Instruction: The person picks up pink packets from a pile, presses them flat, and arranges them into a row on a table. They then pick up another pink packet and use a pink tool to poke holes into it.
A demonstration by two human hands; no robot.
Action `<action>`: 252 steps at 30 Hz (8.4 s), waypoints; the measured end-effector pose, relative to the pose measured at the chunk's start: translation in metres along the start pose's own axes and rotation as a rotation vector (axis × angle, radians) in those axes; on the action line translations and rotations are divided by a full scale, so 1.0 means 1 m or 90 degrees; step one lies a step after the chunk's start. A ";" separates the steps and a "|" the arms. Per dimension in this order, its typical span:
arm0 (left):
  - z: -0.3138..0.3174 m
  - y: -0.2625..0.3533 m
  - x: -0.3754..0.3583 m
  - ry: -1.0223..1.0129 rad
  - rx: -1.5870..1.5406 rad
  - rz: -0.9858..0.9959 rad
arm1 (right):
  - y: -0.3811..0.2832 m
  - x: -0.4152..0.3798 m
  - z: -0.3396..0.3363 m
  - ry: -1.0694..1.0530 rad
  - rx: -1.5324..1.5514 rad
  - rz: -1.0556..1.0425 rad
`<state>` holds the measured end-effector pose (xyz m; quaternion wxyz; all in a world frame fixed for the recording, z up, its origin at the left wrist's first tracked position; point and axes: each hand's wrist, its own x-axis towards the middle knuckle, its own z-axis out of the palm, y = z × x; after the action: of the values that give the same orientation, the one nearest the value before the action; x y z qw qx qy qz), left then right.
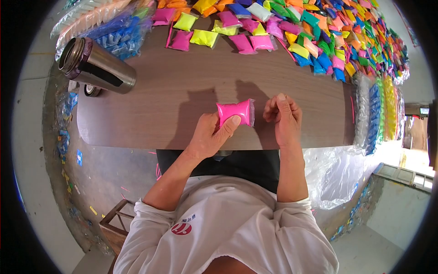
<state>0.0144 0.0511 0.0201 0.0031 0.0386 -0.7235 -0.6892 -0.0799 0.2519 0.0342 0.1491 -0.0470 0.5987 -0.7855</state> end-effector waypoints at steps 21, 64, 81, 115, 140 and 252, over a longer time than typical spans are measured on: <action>0.007 -0.001 0.000 0.027 0.084 0.087 | -0.001 -0.010 0.044 0.017 -0.166 -0.079; 0.009 0.001 0.000 0.034 0.185 0.121 | -0.007 -0.015 0.031 -0.032 -0.119 -0.048; 0.009 0.004 0.001 0.017 0.207 0.124 | 0.019 -0.003 0.033 0.051 0.024 -0.034; 0.001 -0.007 -0.003 0.001 0.079 0.105 | 0.039 0.056 0.057 -0.422 -0.902 -0.569; -0.003 -0.001 -0.005 -0.013 0.144 0.115 | -0.045 -0.006 0.050 -0.316 -0.681 -0.352; -0.003 -0.002 -0.007 0.050 -0.110 0.016 | -0.021 0.095 0.092 -0.259 -0.038 0.026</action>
<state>0.0213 0.0484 0.0184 0.0431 0.0558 -0.6612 -0.7469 -0.1513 0.1441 0.0698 0.2817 -0.1966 0.5800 -0.7386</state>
